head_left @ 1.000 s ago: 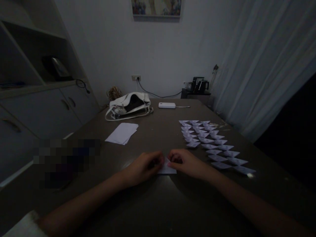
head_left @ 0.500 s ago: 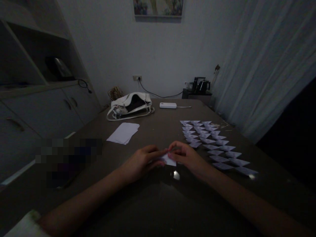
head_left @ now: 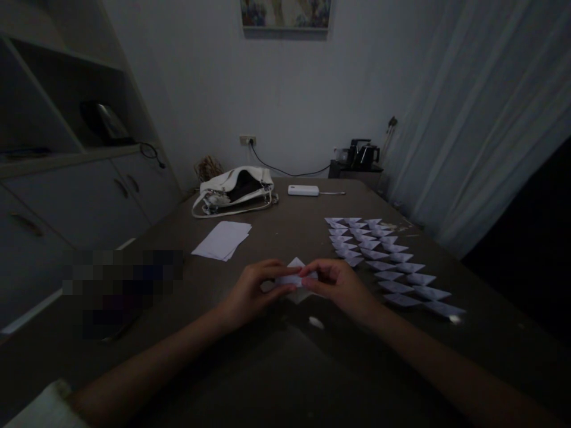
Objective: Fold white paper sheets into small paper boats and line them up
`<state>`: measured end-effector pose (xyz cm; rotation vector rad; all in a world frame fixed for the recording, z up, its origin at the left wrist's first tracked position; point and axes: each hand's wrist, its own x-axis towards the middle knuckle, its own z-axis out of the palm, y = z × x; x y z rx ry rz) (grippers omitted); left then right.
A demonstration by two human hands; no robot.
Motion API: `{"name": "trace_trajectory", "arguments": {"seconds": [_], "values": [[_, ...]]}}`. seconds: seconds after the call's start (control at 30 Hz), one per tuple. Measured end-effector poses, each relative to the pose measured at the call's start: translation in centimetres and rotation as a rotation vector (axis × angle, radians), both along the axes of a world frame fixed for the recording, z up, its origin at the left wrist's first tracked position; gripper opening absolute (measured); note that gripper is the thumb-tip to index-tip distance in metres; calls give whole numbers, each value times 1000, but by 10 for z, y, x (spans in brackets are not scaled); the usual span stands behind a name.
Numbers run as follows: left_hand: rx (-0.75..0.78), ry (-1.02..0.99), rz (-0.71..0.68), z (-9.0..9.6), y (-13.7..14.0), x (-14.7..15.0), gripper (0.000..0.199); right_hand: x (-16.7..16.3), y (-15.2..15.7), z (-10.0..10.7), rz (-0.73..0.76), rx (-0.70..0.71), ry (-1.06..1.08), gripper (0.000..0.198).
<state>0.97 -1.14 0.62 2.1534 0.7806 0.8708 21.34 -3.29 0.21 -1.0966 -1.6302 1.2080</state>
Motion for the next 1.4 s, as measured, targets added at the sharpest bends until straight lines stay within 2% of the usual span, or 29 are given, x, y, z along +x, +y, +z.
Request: {"name": "trace_trajectory", "arguments": {"seconds": [0.27,0.4,0.57,0.7,1.0,1.1,1.27,1.4], "values": [[0,-70,58,-3,0,-1,35,-2,-1,-2,-63,123,16,26],[93,-71,87,-4,-1,-1,35,-2,-2,-4,-121,281,-75,28],[216,-87,115,-6,-1,1,32,-2,-4,-1,-180,494,-159,20],[251,-82,117,-4,-2,1,27,-4,-5,0,-168,581,-150,17],[312,-53,186,-5,0,1,16,-5,-4,1,-188,519,-160,11],[328,-29,175,-6,1,0,19,-4,-1,-2,-214,467,-118,10],[377,28,144,-7,3,-4,26,-3,5,-10,-207,248,-10,15],[357,70,133,-5,3,-5,21,-3,7,-12,-202,122,27,19]]}}
